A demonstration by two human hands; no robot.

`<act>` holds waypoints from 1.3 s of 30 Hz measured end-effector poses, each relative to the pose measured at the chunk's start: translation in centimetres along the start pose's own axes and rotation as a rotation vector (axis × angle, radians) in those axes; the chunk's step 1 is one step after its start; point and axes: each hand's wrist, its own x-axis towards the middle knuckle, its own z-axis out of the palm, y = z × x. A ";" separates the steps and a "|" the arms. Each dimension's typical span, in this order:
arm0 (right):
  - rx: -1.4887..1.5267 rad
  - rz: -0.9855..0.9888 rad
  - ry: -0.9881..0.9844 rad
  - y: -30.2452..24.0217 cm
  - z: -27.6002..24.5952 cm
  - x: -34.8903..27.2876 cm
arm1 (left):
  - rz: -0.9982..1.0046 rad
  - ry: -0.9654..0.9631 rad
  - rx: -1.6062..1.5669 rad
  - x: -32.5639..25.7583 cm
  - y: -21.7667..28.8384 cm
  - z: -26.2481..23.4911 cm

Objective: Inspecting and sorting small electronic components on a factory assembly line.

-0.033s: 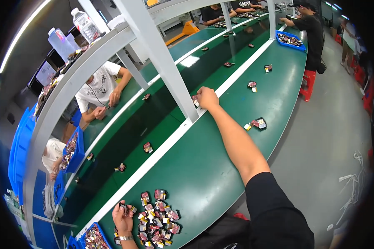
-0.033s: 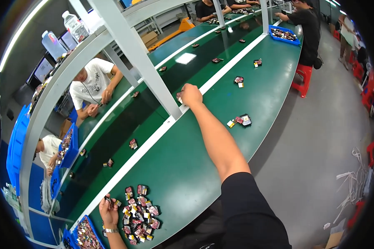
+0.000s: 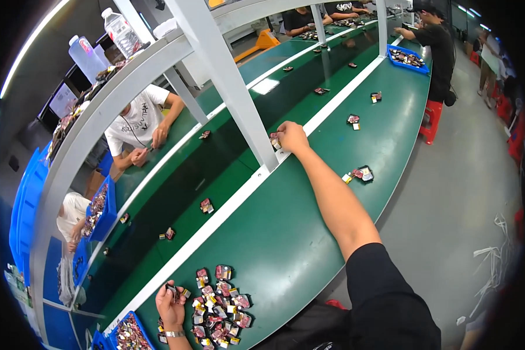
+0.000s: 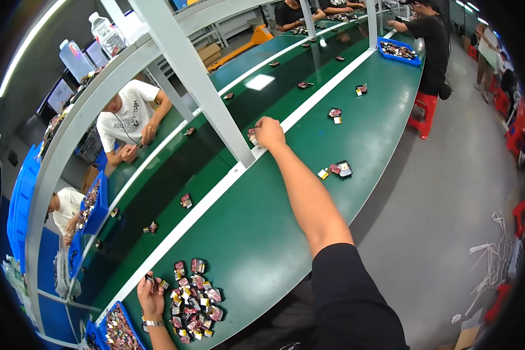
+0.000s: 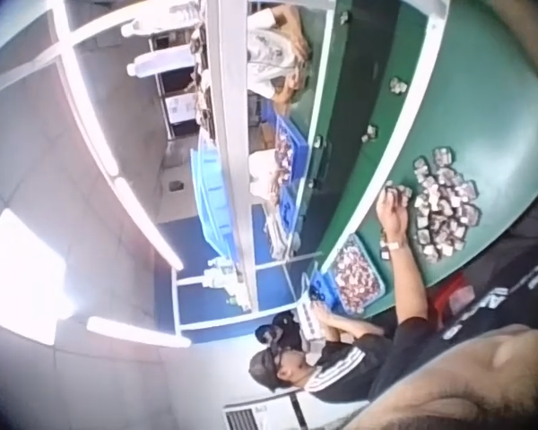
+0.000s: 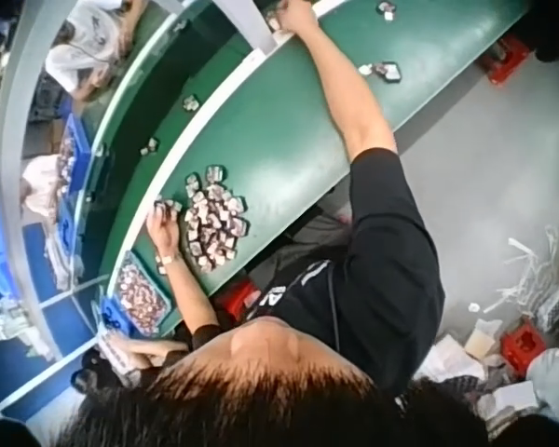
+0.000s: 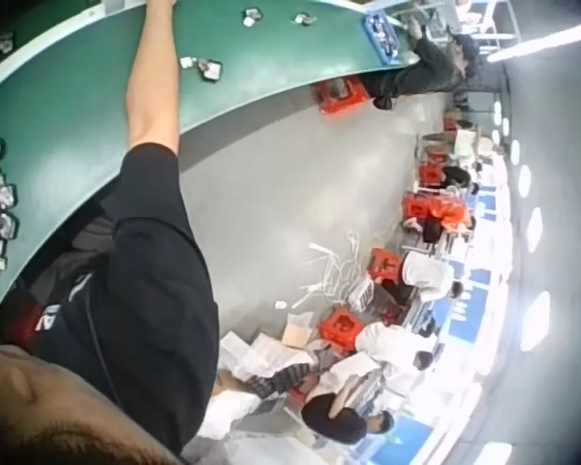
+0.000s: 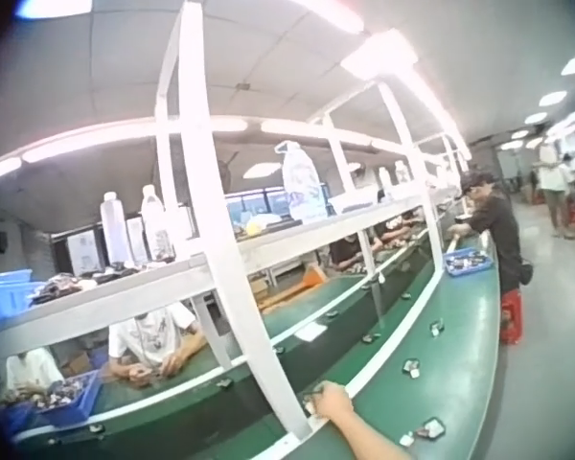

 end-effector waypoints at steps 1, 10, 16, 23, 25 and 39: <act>0.018 -0.069 0.056 1.1 -0.8 0.3 | -0.006 -0.011 0.008 0.1 0.0 0.5; 0.187 -0.098 0.065 -6.1 -11.4 -10.6 | -0.045 -0.069 0.068 0.0 0.8 0.9; 0.231 -0.163 0.052 -7.1 -12.1 -12.1 | -0.037 -0.065 0.089 -0.1 0.6 1.4; 0.194 0.130 0.081 -1.3 -5.2 -3.3 | -0.025 -0.110 0.116 -0.4 0.7 0.8; 0.082 0.104 0.118 -0.5 -2.8 -1.4 | -0.018 -0.121 0.115 0.1 0.2 1.3; 0.363 -0.351 0.327 -9.4 -1.3 -15.0 | 0.034 0.072 -0.027 -0.4 1.5 2.2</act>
